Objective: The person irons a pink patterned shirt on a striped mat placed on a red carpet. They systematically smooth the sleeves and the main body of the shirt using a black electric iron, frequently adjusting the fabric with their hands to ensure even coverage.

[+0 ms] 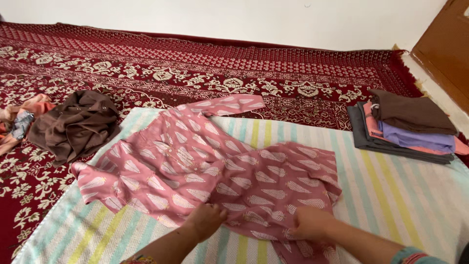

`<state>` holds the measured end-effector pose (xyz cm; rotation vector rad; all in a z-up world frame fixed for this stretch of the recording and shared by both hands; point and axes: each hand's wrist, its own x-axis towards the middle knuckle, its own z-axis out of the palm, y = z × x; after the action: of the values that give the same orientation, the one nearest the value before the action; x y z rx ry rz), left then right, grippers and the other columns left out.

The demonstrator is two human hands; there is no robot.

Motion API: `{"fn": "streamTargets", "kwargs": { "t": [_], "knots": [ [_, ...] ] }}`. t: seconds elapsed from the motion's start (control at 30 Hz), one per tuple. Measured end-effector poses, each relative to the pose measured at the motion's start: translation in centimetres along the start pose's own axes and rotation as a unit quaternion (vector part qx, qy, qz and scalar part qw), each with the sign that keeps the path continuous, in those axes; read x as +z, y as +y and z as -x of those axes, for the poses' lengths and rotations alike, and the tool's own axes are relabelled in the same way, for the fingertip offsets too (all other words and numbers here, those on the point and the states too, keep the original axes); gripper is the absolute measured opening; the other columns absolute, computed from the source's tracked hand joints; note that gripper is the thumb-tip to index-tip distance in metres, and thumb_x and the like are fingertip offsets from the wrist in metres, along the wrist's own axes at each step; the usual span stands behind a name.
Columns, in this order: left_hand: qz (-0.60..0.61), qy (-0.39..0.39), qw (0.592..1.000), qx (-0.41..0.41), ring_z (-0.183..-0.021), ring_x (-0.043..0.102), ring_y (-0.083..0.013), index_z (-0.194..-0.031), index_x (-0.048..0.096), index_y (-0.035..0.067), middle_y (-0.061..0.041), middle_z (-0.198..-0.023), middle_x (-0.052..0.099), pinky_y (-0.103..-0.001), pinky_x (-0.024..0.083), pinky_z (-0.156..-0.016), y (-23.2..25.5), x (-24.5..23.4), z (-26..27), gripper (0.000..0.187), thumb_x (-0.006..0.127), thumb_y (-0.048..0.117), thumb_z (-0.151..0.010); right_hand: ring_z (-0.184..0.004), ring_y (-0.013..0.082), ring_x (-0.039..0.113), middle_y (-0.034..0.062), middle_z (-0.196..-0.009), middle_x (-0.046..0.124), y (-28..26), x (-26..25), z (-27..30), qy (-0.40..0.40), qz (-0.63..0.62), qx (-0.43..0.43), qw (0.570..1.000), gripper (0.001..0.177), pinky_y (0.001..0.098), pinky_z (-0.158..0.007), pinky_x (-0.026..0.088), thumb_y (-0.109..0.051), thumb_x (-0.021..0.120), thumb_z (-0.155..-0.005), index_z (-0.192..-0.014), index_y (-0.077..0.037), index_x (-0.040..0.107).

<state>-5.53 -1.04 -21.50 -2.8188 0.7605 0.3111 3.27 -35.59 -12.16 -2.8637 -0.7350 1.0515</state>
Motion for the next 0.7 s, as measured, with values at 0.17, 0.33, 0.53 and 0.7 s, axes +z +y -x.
{"fn": "streamTargets", "kwargs": {
  "t": [0.17,0.33,0.53,0.7],
  "knots": [
    [0.217,0.004,0.948,-0.231,-0.109,0.069,-0.0337,-0.123,0.059,0.008,-0.014,-0.113,0.071,-0.052,0.055,-0.089,-1.7,-3.9,-0.6,0.028,0.05,0.026,-0.104,-0.109,0.0327,0.067,0.018,-0.115,0.07,-4.8,4.6,2.3,-0.018,0.044,-0.024,0.999,0.055,0.0432,-0.096,0.053,-0.049,0.078,-0.08,-0.108,-0.003,0.068],
    [0.279,0.015,0.932,-0.232,-0.113,0.066,-0.0321,-0.143,0.048,0.018,-0.013,-0.118,0.068,-0.05,0.054,-0.092,-2.1,-11.3,1.1,0.064,0.063,0.055,-0.092,-0.113,0.0355,0.065,0.0185,-0.12,0.066,-3.3,6.9,0.5,0.04,0.095,-0.04,0.994,0.046,0.0439,-0.095,0.054,-0.023,0.077,-0.076,-0.115,-0.005,0.062],
    [0.057,-0.027,0.987,-0.145,-0.108,0.067,-0.0325,-0.154,0.03,0.008,-0.016,-0.123,0.062,-0.047,0.058,-0.082,-3.1,-13.7,2.1,0.084,0.067,0.044,-0.087,-0.089,0.0348,0.078,0.0128,-0.107,0.076,3.3,-2.2,-0.7,0.065,-0.22,0.116,0.966,0.042,0.0462,-0.077,0.062,-0.02,0.076,-0.087,-0.126,-0.016,0.062],
    [0.037,0.064,0.952,-0.297,-0.102,0.07,-0.0312,-0.14,0.042,0.005,-0.015,-0.129,0.059,-0.046,0.061,-0.073,-7.4,-11.8,1.5,0.054,0.06,0.021,-0.091,-0.083,0.0271,0.075,0.0148,-0.094,0.078,9.2,-11.8,2.2,0.367,-0.125,-0.084,0.918,0.037,0.0397,-0.077,0.057,-0.005,0.056,-0.074,-0.106,-0.011,0.075]
  ]
}}
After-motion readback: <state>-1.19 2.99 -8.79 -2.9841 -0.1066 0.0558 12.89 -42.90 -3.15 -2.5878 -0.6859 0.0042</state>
